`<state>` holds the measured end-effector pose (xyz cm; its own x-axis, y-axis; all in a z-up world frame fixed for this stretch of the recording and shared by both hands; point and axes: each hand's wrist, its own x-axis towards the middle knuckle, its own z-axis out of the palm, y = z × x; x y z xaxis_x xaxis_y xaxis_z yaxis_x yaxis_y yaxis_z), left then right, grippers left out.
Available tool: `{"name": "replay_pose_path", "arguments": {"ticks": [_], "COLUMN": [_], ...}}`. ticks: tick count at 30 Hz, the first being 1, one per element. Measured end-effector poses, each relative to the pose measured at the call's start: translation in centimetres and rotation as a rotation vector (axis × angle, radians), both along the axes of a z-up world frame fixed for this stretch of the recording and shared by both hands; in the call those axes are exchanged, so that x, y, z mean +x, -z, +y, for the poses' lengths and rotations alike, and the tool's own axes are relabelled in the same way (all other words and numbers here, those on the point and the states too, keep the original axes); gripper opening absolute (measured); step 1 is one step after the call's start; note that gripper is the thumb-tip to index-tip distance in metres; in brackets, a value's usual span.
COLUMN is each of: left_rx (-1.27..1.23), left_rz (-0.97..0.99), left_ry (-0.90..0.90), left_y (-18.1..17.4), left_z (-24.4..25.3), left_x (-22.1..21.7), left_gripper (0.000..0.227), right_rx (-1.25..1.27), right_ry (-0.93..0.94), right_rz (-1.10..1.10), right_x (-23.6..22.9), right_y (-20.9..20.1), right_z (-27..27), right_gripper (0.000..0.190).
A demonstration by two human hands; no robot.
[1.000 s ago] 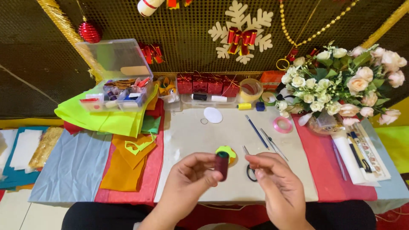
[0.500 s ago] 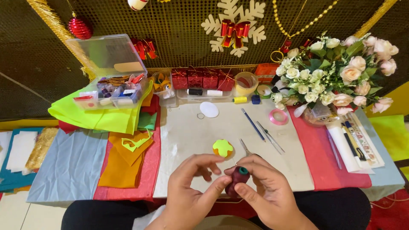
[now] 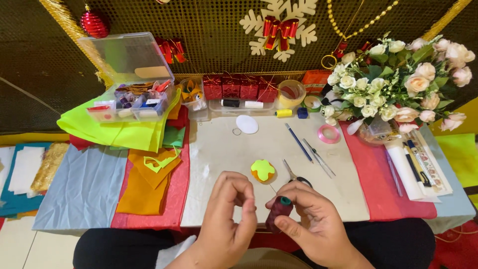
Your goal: Preparing materials and threading a needle to sew a felt ornament.
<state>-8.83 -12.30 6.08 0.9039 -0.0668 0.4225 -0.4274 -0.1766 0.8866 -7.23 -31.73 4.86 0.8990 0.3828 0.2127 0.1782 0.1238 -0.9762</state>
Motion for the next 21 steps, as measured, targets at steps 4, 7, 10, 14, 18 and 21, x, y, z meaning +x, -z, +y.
{"name": "replay_pose_path", "arguments": {"ticks": [4,7,10,14,18,21], "left_rx": [0.075,0.171,0.257,0.339,0.238,0.149], "left_rz": [-0.019,-0.116,-0.265,-0.364,-0.244,-0.092], "left_ry": [-0.053,-0.094,-0.157,-0.233,-0.19,-0.101], "left_y": [-0.8,-1.1,-1.3,-1.3,-0.4,-0.4], "left_z": [0.4,0.3,0.4,0.2,0.3,0.5], "left_x": [0.0,-0.2,0.0,0.0,0.0,-0.1], "left_gripper": [0.02,0.026,0.022,0.019,0.016,0.016], "right_rx": [0.011,0.012,-0.003,-0.008,-0.018,0.007], "right_ry": [-0.01,-0.029,-0.045,-0.045,-0.051,-0.012], "right_rz": [0.032,0.023,0.017,0.042,0.043,0.019], "right_x": [0.1,0.0,0.0,-0.1,-0.2,-0.1], "right_y": [0.5,0.3,0.3,0.3,0.4,0.6], "right_z": [-0.3,-0.2,-0.2,0.1,0.4,0.4], "right_gripper": [0.02,0.019,0.02,0.02,0.018,0.018]}}
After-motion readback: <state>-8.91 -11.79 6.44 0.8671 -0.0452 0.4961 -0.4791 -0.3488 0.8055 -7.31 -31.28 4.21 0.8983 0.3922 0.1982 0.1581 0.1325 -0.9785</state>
